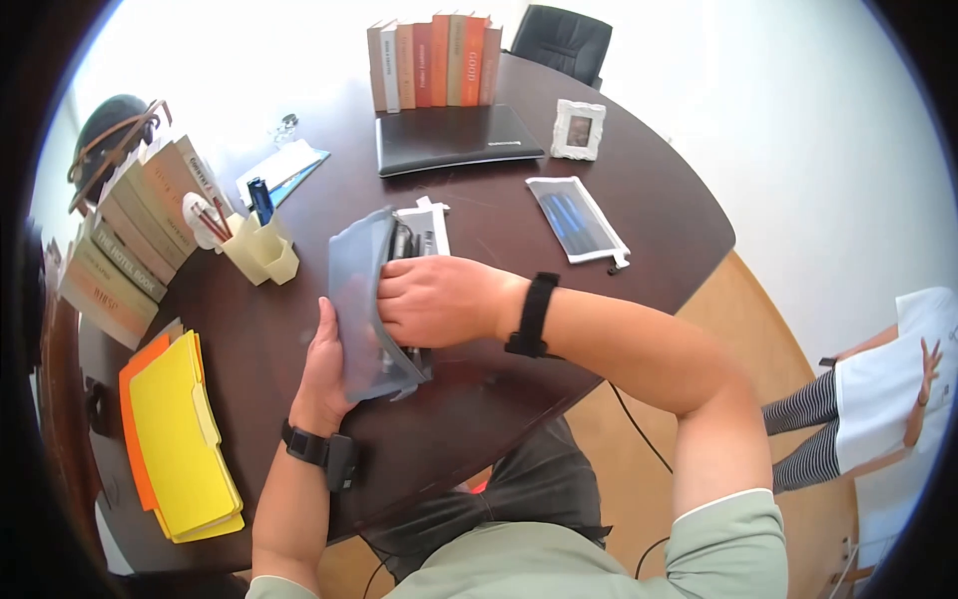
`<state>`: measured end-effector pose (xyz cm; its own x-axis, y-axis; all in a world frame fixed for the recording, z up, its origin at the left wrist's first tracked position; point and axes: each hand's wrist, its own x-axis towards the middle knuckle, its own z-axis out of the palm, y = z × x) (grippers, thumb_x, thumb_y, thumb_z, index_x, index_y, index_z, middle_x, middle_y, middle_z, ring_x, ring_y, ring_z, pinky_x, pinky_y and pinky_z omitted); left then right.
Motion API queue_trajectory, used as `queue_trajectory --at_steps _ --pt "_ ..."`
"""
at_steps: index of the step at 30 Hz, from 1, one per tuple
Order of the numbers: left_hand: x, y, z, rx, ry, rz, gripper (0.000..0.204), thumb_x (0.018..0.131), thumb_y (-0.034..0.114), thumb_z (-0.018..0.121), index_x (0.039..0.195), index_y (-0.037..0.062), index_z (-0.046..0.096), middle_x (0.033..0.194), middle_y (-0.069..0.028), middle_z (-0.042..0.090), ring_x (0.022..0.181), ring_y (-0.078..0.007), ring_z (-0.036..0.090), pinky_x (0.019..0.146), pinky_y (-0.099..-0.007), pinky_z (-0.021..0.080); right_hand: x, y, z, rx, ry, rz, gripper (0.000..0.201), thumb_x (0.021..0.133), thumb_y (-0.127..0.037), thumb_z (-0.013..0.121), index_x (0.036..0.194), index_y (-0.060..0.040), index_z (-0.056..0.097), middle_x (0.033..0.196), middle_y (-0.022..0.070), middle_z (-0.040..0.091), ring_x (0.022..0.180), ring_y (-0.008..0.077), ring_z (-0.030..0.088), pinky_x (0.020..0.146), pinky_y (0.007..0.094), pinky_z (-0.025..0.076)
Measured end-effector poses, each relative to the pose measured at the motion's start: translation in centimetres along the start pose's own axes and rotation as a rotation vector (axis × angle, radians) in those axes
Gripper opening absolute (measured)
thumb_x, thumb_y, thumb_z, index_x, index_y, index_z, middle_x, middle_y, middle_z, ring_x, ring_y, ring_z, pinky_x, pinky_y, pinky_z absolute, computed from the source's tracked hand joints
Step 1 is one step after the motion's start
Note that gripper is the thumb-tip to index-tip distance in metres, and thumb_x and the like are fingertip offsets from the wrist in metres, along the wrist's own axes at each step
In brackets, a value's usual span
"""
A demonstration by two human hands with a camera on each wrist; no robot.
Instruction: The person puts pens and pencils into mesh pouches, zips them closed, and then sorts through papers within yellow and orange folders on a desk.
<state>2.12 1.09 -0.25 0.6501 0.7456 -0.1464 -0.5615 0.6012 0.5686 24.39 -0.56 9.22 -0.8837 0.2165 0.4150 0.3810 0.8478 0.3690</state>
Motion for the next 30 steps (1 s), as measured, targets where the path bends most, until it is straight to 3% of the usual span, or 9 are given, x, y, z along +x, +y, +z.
queue_trajectory --at_steps 4,8,12,15,16,19,23,27,30 --pt "-0.6 0.6 2.1 0.052 0.08 0.055 0.064 0.111 0.057 0.022 0.16 0.017 0.038 0.146 -0.0136 0.056 0.129 -0.0278 0.06 0.103 -0.0419 0.055 -0.7 0.9 -2.0 0.073 -0.141 -0.012 0.01 0.087 -0.011 0.062 0.096 -0.0128 0.063 0.106 0.001 0.067 0.11 0.0208 0.065 0.109 0.0351 0.05" --pt "-0.8 1.1 2.3 0.094 0.126 0.081 0.064 0.111 0.058 0.02 0.16 0.0199 0.036 0.149 -0.0176 0.054 0.131 -0.0307 0.058 0.107 -0.0441 0.053 -1.4 1.9 -2.9 0.012 -0.051 0.012 0.013 0.09 -0.013 0.06 0.103 -0.0121 0.059 0.111 0.0028 0.064 0.113 0.021 0.063 0.109 0.0372 0.049" --pt "-0.8 1.6 2.3 0.071 0.182 0.103 0.061 0.111 0.058 0.026 0.16 0.0247 0.038 0.15 -0.016 0.054 0.127 -0.029 0.06 0.106 -0.042 0.053 -2.5 3.0 -4.6 0.161 0.054 0.219 0.022 0.089 -0.007 0.064 0.11 -0.0107 0.059 0.114 0.0054 0.063 0.109 0.0263 0.064 0.102 0.0393 0.052" --pt "-0.8 1.6 2.3 0.074 0.184 0.112 0.06 0.11 0.059 0.026 0.159 0.0274 0.038 0.147 -0.016 0.057 0.126 -0.0277 0.061 0.105 -0.041 0.054 -2.1 2.0 -4.1 0.344 0.338 0.656 0.019 0.093 -0.009 0.068 0.111 -0.0084 0.059 0.111 0.0088 0.064 0.102 0.0292 0.066 0.09 0.0376 0.054" --pt "-0.9 1.6 2.3 0.075 0.185 0.112 0.06 0.11 0.059 0.026 0.159 0.0275 0.038 0.147 -0.016 0.057 0.125 -0.0278 0.061 0.104 -0.0412 0.054 -1.8 1.6 -4.3 0.427 0.329 0.949 0.019 0.1 -0.018 0.069 0.109 -0.0051 0.059 0.102 0.01 0.065 0.093 0.0255 0.068 0.079 0.0352 0.055" --pt "-0.9 1.7 2.6 0.081 0.179 0.116 0.062 0.109 0.061 0.025 0.16 0.027 0.037 0.146 -0.0171 0.057 0.126 -0.0291 0.061 0.106 -0.0428 0.053 -0.5 2.1 -4.4 0.779 0.388 1.301 0.022 0.103 -0.024 0.067 0.107 -0.0032 0.06 0.092 0.0073 0.066 0.086 0.017 0.067 0.076 0.0328 0.054" --pt "-0.7 1.5 2.2 0.058 0.157 0.117 0.064 0.108 0.063 0.026 0.16 0.0272 0.036 0.146 -0.0168 0.057 0.125 -0.0297 0.062 0.106 -0.0435 0.053 -0.7 2.7 -2.2 1.178 0.466 1.476 0.02 0.102 -0.021 0.069 0.108 -0.0023 0.063 0.09 0.0037 0.066 0.085 0.0122 0.064 0.075 0.0307 0.053" --pt "-0.9 1.5 1.8 0.051 0.152 0.123 0.067 0.105 0.066 0.028 0.16 0.028 0.037 0.145 -0.0159 0.058 0.125 -0.0296 0.062 0.105 -0.0431 0.054 0.2 2.6 -1.1 1.211 0.383 1.686 0.018 0.1 -0.023 0.072 0.101 -0.0056 0.067 0.087 -0.0008 0.062 0.079 0.01 0.057 0.073 0.0286 0.048" --pt "-0.7 1.5 1.6 0.036 0.155 0.125 0.07 0.105 0.065 0.025 0.162 0.0238 0.032 0.145 -0.0192 0.058 0.129 -0.0318 0.061 0.107 -0.0437 0.053 1.7 3.4 -2.0 1.185 0.389 1.691 0.018 0.1 -0.025 0.072 0.1 -0.0072 0.068 0.087 -0.003 0.061 0.077 0.0086 0.055 0.071 0.028 0.046"
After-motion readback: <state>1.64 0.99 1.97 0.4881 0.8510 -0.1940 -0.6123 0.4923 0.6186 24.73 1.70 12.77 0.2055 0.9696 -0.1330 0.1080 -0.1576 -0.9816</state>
